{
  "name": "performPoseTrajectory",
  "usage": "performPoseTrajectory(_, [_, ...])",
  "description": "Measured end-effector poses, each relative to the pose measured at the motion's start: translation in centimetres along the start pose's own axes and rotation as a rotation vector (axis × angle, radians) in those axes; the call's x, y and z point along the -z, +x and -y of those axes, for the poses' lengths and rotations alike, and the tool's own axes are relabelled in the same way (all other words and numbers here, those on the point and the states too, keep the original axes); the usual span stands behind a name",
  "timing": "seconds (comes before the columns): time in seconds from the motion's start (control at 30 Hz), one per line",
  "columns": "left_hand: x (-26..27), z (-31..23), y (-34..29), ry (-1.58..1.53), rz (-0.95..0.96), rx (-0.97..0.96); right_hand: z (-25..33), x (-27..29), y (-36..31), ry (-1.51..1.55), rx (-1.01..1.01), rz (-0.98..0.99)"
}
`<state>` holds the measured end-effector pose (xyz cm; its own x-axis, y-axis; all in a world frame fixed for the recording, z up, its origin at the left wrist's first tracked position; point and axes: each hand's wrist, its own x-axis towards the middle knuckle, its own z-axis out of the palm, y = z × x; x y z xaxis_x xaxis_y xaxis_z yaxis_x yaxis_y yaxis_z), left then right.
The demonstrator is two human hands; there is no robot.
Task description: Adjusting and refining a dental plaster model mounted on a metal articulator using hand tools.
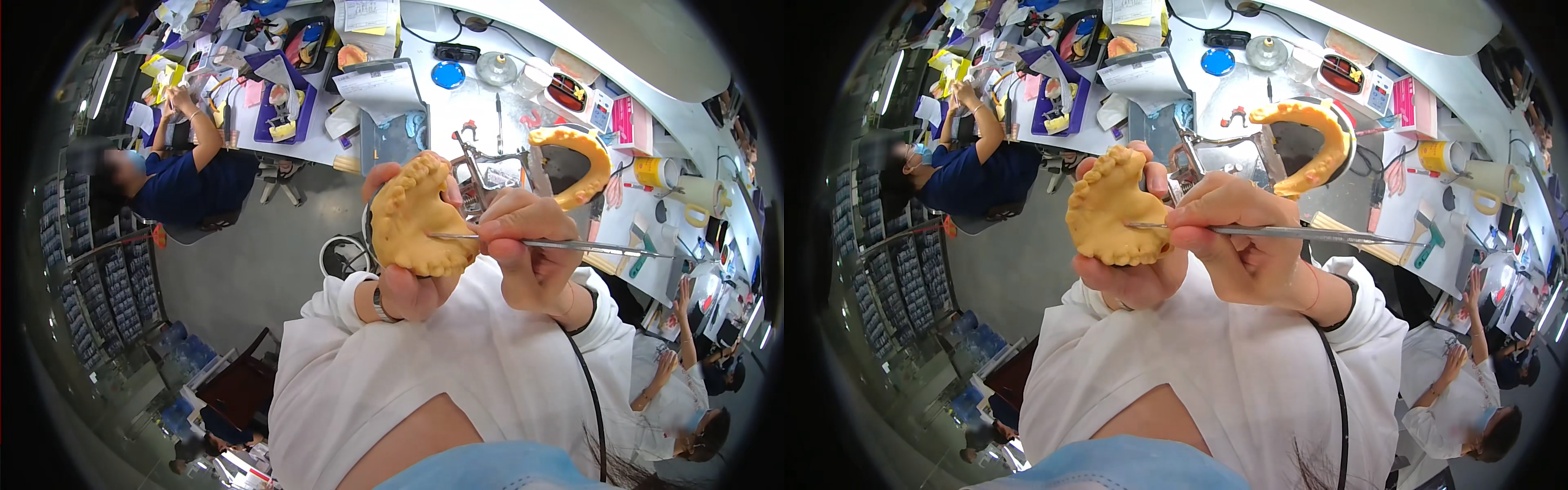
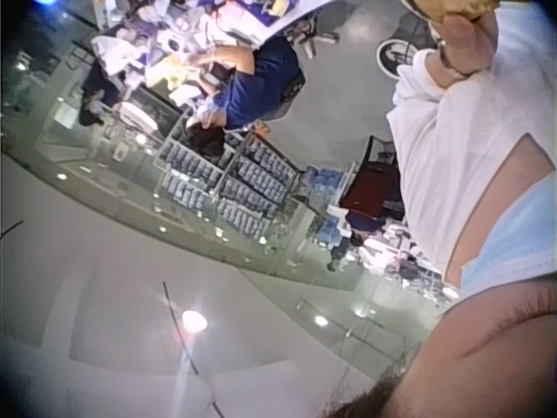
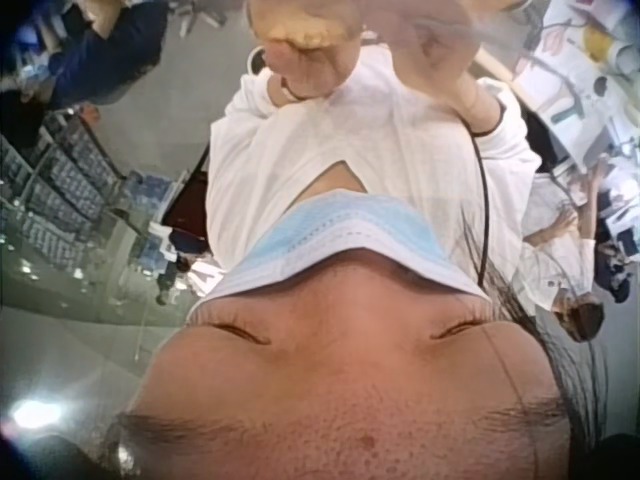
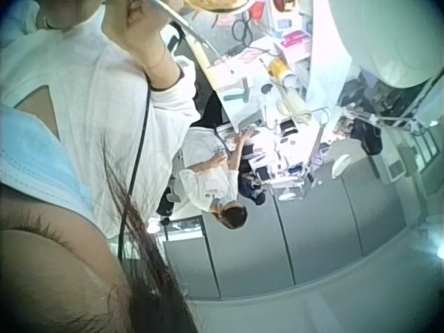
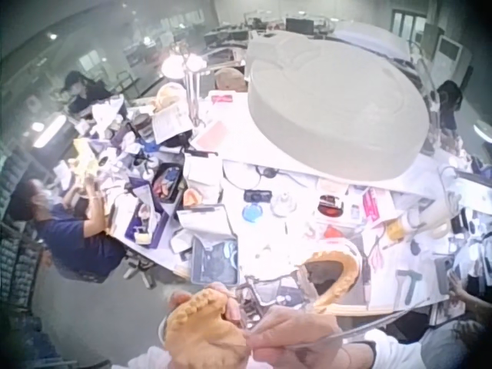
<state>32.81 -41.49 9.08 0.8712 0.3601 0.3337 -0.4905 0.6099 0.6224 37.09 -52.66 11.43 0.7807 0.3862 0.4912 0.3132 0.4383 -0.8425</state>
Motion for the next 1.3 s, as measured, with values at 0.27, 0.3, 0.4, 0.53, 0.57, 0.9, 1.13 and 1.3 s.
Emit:
performPoseTrajectory(0.27, [-0.5,-0.5,-0.4,0.080,-0.091,0.053,-0.2,-0.2,-0.3,-0.109,0.084,-0.015])
performPoseTrajectory(0.3, [-0.6,-0.5,-0.3,0.092,-0.097,0.052,-0.3,-0.2,-0.4,-0.137,0.101,-0.023])
performPoseTrajectory(0.4, [-0.8,-0.7,-0.4,0.129,-0.119,0.071,-0.4,-0.4,-0.5,-0.167,0.129,-0.045])
performPoseTrajectory(0.53, [-0.2,-0.1,-0.3,0.163,-0.040,-0.025,0.1,-0.4,-0.4,-0.120,0.072,-0.050])
performPoseTrajectory(0.57, [0.0,-0.1,-0.3,0.132,0.004,-0.039,0.2,-0.4,-0.4,-0.054,0.041,-0.065])
performPoseTrajectory(0.9, [-0.3,0.0,-0.4,0.137,0.000,-0.041,0.5,-0.1,0.1,-0.005,-0.031,-0.040])
performPoseTrajectory(1.13, [0.0,-0.3,-0.4,0.138,-0.009,0.024,0.5,-0.1,0.1,0.048,-0.148,-0.075])
performPoseTrajectory(1.3, [-0.5,-0.5,-0.7,0.028,-0.067,0.109,0.2,-0.2,0.2,0.134,-0.200,-0.102])
